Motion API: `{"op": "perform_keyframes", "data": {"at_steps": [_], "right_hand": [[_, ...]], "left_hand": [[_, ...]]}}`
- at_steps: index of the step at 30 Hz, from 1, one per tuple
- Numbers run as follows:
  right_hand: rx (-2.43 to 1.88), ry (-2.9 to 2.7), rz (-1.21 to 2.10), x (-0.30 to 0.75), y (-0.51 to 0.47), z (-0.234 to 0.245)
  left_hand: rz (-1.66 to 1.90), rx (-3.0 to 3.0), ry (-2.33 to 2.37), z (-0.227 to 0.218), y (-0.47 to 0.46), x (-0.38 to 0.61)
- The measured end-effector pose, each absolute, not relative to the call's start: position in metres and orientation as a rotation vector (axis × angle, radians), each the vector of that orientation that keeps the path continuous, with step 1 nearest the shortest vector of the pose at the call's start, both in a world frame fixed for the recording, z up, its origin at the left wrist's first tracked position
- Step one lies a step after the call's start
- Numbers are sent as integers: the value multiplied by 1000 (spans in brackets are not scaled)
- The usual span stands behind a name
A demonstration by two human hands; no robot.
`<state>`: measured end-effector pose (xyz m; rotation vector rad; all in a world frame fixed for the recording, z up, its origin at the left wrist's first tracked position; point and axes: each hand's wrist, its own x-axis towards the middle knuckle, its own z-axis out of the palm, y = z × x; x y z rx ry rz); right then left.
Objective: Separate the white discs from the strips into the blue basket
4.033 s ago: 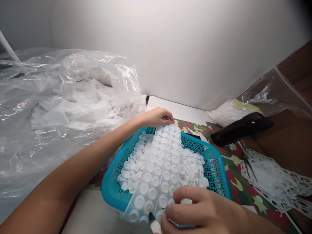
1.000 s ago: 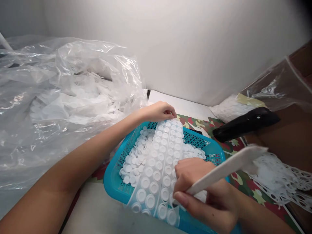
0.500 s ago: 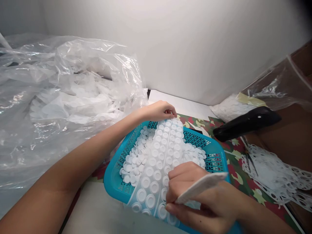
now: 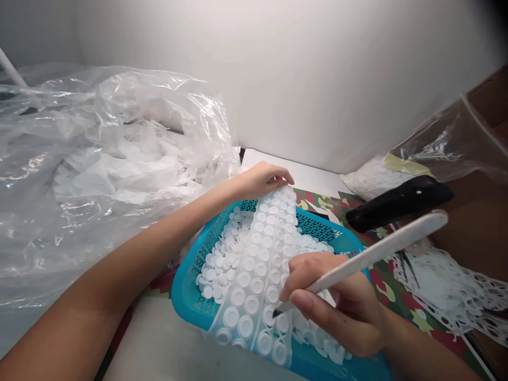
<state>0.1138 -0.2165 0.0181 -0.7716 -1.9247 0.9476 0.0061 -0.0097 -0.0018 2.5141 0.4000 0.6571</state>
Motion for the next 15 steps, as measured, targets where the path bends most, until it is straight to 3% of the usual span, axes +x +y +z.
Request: {"op": "perform_keyframes", "data": {"at_steps": [9, 15], "right_hand": [[-658, -1776, 854, 117, -217, 20], [-708, -1261, 388, 131, -224, 43]], "left_hand": [[1193, 2355, 290, 39, -35, -2], [1363, 2217, 367, 100, -87, -34]]}}
